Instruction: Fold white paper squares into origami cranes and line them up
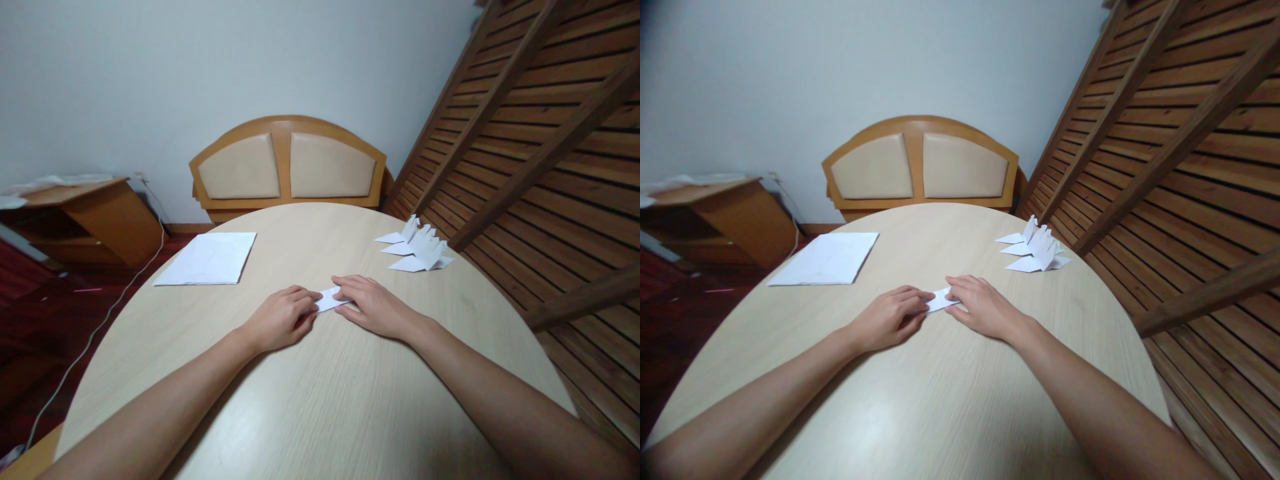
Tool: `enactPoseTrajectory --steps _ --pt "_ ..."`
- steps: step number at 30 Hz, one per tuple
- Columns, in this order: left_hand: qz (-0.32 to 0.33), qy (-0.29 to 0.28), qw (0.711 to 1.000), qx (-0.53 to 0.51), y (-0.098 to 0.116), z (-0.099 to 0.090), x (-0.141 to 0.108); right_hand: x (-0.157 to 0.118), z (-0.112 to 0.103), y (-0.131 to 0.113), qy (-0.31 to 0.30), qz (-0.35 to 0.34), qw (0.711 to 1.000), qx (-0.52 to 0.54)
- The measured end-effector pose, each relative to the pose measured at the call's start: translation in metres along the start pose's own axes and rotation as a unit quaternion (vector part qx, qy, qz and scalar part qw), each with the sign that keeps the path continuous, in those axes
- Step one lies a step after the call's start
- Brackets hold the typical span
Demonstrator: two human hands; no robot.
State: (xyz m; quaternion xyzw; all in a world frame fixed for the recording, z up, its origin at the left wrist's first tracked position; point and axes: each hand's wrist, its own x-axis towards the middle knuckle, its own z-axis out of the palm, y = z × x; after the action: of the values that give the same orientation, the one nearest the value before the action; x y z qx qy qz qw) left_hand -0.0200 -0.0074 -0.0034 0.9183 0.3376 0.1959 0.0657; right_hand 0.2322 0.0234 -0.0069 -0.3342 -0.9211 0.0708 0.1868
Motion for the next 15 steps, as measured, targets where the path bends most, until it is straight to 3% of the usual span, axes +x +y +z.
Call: enactPoseTrajectory --steps 8,15 --pt "-0.016 0.008 1.0 -0.006 -0.0019 0.0014 -0.0022 0.0028 -0.0012 -0.0015 0.014 -0.011 0.998 0.058" --pt "-0.021 -0.002 1.0 -0.005 -0.0031 0.001 -0.0025 0.0023 -0.0041 -0.0026 0.03 -0.024 0.999 0.025"
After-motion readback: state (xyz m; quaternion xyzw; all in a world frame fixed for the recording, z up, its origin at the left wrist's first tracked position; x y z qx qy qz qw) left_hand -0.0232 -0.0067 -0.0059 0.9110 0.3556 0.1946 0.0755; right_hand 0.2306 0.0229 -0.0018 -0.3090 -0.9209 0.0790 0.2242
